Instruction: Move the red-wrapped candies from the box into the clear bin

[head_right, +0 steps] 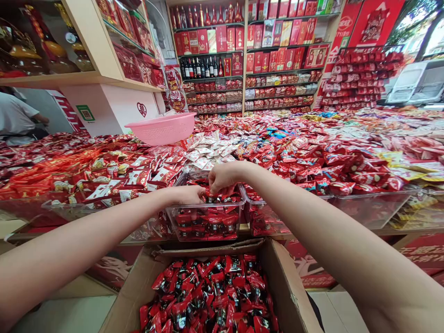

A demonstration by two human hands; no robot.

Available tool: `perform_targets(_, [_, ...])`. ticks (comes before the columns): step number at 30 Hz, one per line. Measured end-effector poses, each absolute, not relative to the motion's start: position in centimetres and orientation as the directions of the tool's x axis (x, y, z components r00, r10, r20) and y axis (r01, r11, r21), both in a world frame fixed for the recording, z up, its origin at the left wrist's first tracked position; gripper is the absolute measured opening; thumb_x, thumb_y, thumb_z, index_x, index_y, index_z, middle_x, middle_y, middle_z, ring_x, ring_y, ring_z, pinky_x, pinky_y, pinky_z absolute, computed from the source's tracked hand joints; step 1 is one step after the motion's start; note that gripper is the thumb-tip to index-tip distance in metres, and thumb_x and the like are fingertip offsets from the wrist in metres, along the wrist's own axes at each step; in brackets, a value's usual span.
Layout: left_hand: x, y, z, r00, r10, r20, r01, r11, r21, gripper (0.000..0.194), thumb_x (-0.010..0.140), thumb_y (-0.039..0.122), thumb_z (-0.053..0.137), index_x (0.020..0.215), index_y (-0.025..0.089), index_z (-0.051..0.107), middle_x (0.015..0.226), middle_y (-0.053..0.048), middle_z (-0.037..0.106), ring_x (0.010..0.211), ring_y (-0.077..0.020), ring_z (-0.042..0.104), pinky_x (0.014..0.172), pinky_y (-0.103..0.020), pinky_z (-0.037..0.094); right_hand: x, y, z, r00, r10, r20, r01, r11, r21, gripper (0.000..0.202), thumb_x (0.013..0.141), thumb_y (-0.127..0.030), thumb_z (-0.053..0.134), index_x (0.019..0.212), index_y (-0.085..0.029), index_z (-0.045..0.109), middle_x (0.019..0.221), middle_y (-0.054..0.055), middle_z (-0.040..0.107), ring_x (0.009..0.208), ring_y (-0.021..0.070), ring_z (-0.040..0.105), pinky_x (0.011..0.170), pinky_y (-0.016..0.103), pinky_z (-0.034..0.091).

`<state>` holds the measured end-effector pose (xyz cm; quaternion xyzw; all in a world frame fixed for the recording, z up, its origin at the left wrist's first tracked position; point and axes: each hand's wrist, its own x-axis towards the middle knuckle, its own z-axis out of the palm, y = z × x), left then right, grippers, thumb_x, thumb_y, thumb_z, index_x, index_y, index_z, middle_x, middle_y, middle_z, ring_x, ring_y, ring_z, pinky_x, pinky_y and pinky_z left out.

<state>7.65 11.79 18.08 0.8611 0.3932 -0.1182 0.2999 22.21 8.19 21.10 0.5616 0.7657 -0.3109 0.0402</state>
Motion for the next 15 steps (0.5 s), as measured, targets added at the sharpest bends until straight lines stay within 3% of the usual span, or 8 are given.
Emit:
perform_targets(4, [7.7, 11.7, 18.1, 0.680, 0.588, -0.437, 0.732, -0.563, 0.383, 0.037, 0.051, 0.026, 0.061, 0.087, 0.016, 0.057, 0.057, 0.001, 0.065, 0.049, -0.0154, 0.056, 0.048, -0.021, 0.037, 21.2, 8.0, 20.8, -0.322, 0.920, -0.224, 0.945, 0.298, -0.136, 0.040, 0.058, -0.033, 0.061, 0.093, -0.016, 0.054, 0.080, 0.004, 0.058, 0.065, 0.0140, 0.054, 0.052, 0.021, 0.038])
perform_targets(10, [8.0, 11.7, 18.2, 0.747, 0.576, -0.331, 0.664, -0.668, 0.336, 0.022, 0.057, 0.025, 0.055, 0.076, 0.018, 0.062, 0.064, 0.002, 0.063, 0.061, -0.0148, 0.055, 0.054, -0.020, 0.036, 20.3, 6.9, 20.9, -0.344, 0.922, -0.176, 0.935, 0.354, 0.028, 0.031, 0.060, -0.032, 0.058, 0.086, -0.015, 0.057, 0.080, 0.006, 0.058, 0.069, 0.0169, 0.053, 0.050, 0.022, 0.034])
perform_targets(15, [8.6, 11.4, 19.0, 0.736, 0.526, -0.427, 0.664, -0.685, 0.300, 0.010, 0.048, 0.020, 0.061, 0.058, 0.019, 0.065, 0.043, 0.005, 0.057, 0.042, -0.0105, 0.045, 0.044, -0.021, 0.032, 20.8, 6.2, 22.1, -0.333, 0.935, -0.124, 0.929, 0.348, 0.124, 0.028, 0.061, -0.029, 0.056, 0.083, -0.013, 0.058, 0.079, 0.009, 0.058, 0.069, 0.0188, 0.053, 0.049, 0.023, 0.034])
